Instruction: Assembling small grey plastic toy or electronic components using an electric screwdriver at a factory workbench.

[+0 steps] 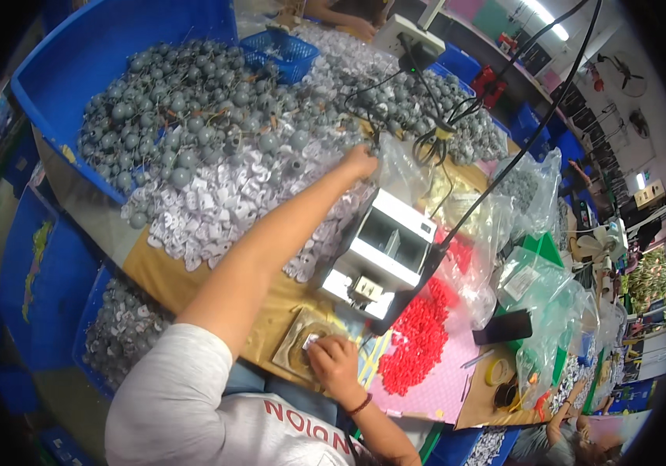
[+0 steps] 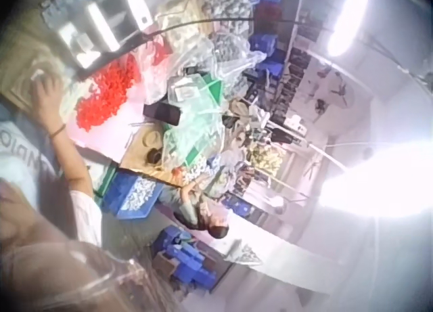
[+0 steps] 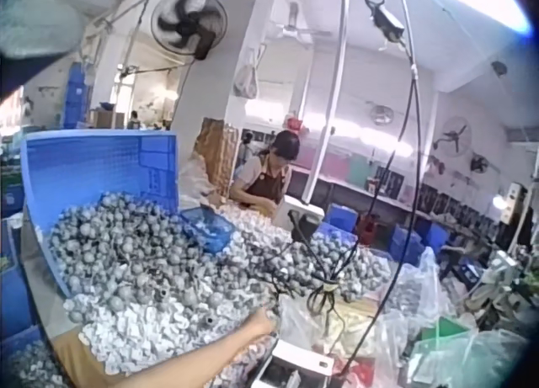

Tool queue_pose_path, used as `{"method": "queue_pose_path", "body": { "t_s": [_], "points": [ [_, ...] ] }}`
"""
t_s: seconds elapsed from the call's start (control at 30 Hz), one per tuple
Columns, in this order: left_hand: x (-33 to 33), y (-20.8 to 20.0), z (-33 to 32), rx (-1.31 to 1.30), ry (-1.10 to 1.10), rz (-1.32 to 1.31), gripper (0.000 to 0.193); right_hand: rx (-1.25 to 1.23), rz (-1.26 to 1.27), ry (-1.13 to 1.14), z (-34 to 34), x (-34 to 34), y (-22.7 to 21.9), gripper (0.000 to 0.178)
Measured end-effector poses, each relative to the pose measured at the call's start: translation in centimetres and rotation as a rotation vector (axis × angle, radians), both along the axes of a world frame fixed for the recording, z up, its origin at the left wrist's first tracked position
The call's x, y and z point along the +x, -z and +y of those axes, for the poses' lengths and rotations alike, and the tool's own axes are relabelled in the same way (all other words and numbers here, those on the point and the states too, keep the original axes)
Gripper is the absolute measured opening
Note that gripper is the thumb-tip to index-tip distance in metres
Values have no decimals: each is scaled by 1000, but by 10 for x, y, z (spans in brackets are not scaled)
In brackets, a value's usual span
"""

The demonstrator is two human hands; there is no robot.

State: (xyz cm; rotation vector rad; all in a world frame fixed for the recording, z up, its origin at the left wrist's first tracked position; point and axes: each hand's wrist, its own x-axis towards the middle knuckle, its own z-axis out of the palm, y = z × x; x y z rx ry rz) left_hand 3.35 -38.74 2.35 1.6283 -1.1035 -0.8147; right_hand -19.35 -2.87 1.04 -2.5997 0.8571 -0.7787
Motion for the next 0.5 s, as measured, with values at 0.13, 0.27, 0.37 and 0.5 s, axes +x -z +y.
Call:
{"method": "queue_pose_path", "body": {
  "t_s": [0.13,0.27,0.37,0.5],
  "points": [
    [9,0,-5,-58,42,418,34,104,-74,-1,-1,0,2,28],
    [-1,-72,83,-173,61,513,17,270,-258,45,-8,-17,-13,26],
    [14,-111,166,-346,229,370,10,157,-373,96,-26,-24,-42,28],
    [6,-153,277,-167,612,452,11,-59,-485,161,-43,-10,-109,36]
  ]
}}
